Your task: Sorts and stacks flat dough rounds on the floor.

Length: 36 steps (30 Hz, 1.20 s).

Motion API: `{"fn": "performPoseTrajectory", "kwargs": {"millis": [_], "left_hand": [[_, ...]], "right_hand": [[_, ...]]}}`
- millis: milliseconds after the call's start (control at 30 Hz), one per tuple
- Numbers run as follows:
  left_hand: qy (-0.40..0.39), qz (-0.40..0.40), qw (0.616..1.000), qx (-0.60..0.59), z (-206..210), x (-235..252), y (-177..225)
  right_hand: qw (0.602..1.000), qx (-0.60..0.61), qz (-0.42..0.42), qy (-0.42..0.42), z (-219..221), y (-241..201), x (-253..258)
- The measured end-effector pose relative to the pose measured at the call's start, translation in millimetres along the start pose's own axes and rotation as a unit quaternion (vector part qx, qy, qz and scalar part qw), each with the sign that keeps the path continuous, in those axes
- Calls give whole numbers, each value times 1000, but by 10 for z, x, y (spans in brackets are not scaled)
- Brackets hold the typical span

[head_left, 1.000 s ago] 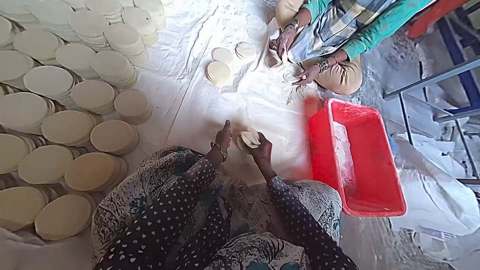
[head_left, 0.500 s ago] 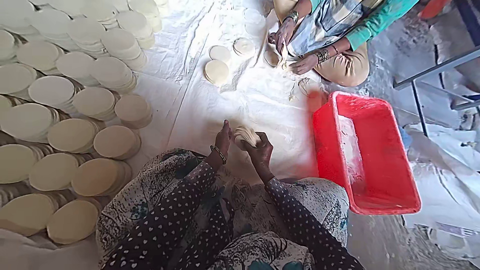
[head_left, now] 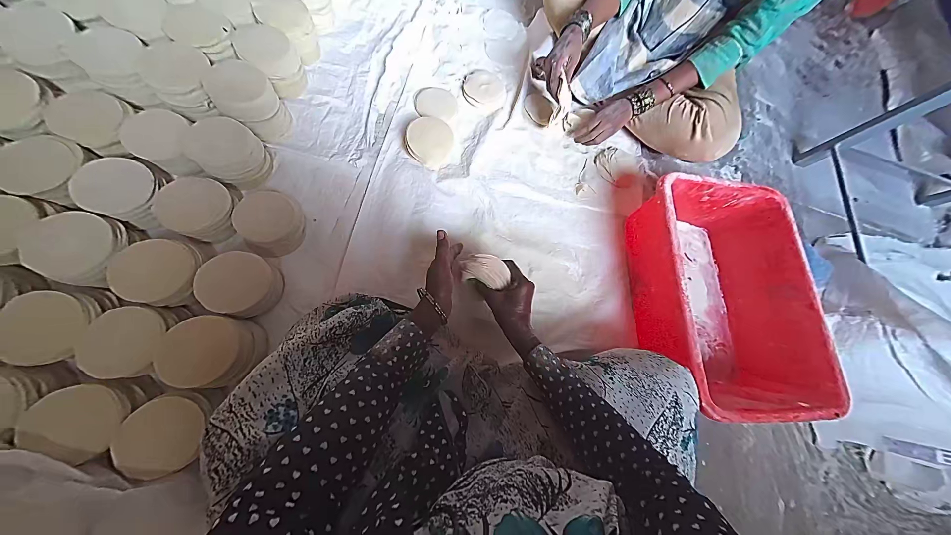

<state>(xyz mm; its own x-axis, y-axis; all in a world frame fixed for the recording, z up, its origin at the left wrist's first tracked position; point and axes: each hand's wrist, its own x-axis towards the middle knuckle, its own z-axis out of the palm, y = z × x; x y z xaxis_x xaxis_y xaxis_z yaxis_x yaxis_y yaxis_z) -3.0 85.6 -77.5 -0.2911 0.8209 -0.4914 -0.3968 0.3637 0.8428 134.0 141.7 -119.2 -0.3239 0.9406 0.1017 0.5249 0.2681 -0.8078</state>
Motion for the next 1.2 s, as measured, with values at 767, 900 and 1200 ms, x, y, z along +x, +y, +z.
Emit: {"fn": "performPoseTrajectory", "kwargs": {"millis": [767, 900, 1200], "left_hand": [[17, 23, 1000, -3, 28, 240, -107], [-4, -10, 1000, 2, 68, 41, -45], [12, -23, 1000, -7, 88, 95, -15]], "right_hand": [[999, 25, -34, 1, 13, 75, 69], [996, -38, 38, -71, 12, 51, 89], [993, -69, 22, -91, 36, 10, 144]]}}
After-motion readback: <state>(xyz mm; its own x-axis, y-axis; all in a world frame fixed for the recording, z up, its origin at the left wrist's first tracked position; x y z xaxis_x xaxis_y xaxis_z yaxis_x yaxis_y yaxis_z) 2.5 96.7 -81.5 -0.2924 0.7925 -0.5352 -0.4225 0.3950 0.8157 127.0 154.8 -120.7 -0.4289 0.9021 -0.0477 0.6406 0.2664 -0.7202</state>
